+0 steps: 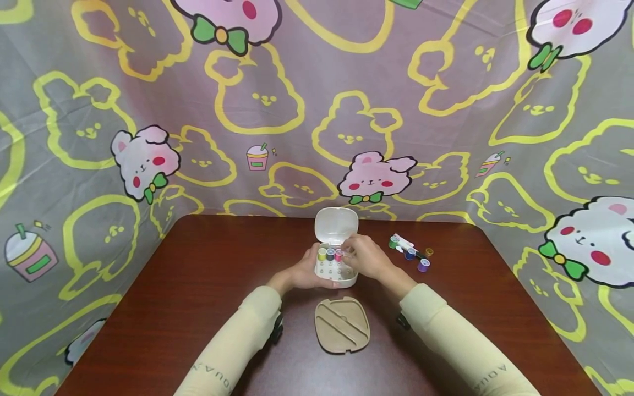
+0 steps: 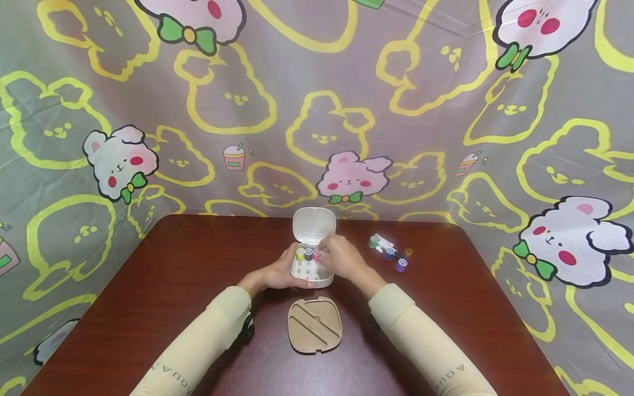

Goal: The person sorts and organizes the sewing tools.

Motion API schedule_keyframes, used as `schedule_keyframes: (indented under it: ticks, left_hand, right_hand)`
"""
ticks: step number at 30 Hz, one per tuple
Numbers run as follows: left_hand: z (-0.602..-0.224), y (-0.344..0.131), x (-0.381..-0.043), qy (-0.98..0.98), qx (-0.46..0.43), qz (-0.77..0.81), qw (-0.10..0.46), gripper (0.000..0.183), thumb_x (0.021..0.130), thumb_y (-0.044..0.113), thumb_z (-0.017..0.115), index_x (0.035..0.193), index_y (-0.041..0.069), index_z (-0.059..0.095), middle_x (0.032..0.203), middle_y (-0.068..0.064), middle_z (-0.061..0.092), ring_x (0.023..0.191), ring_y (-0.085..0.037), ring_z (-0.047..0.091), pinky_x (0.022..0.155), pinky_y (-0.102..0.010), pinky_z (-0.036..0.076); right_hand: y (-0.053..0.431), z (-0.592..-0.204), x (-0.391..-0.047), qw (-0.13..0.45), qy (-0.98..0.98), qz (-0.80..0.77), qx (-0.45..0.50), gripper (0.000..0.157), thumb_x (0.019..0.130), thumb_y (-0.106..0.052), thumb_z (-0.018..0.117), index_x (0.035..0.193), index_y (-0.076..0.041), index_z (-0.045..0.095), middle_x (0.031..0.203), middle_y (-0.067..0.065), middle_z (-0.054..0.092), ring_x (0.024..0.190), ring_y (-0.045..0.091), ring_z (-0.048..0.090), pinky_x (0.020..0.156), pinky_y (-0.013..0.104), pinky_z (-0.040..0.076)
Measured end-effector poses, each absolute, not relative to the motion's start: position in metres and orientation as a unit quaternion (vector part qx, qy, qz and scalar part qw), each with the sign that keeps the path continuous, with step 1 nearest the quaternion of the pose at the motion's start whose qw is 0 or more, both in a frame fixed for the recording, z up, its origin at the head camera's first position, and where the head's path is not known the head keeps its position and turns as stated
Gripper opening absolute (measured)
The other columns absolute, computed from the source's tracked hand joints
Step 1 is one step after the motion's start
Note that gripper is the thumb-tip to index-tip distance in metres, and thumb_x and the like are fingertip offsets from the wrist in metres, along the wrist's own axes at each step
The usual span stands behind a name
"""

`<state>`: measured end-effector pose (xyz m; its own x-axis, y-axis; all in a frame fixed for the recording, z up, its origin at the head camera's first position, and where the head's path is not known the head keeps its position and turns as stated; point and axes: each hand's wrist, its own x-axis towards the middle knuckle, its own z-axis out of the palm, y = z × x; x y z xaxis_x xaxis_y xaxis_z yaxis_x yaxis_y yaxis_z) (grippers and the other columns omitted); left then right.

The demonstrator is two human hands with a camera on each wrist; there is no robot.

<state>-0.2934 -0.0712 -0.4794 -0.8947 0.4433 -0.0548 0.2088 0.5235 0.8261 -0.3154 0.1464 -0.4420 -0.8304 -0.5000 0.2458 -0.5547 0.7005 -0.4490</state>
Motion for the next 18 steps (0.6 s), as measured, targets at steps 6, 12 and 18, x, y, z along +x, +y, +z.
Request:
schedule_keyframes:
  ticks: [6,12,18]
  left_hand:
    - [-0.48,-0.071,-0.294,0.861,0.193,0.455,0.122,0.107,0.07,0.032,0.094,0.147,0.005,0.026,0.136,-0.02,0.039,0.124,-0.029,0.041,0.105,-0.044,0.036]
    - [-0.483,-0.071,-0.295,0.864,0.197,0.448,0.114,0.107,0.07,0.034,0.094,0.147,0.006,0.025,0.137,-0.019,0.039,0.123,-0.027,0.041,0.105,-0.042,0.037]
    - [-0.484,-0.071,-0.295,0.869,0.196,0.439,0.116,0.109,0.071,0.036,0.093,0.149,0.007,0.023,0.138,-0.019,0.038,0.124,-0.027,0.04,0.106,-0.042,0.036]
  right_hand:
    - [0.151,-0.441,-0.316,0.065,-0.906,0.282,0.308,0.019,0.084,-0.003,0.076,0.101,0.005,0.075,0.098,0.018,0.069,0.089,0.034,0.068,0.076,0.041,0.056]
    - [0.154,-0.44,-0.314,0.065,-0.901,0.291,0.314,0.018,0.084,-0.001,0.078,0.101,0.005,0.075,0.099,0.019,0.069,0.088,0.034,0.066,0.076,0.04,0.055]
    - [0.16,-0.437,-0.313,0.058,-0.9,0.29,0.32,0.019,0.085,-0.002,0.079,0.102,0.005,0.075,0.097,0.016,0.068,0.084,0.032,0.062,0.07,0.034,0.052]
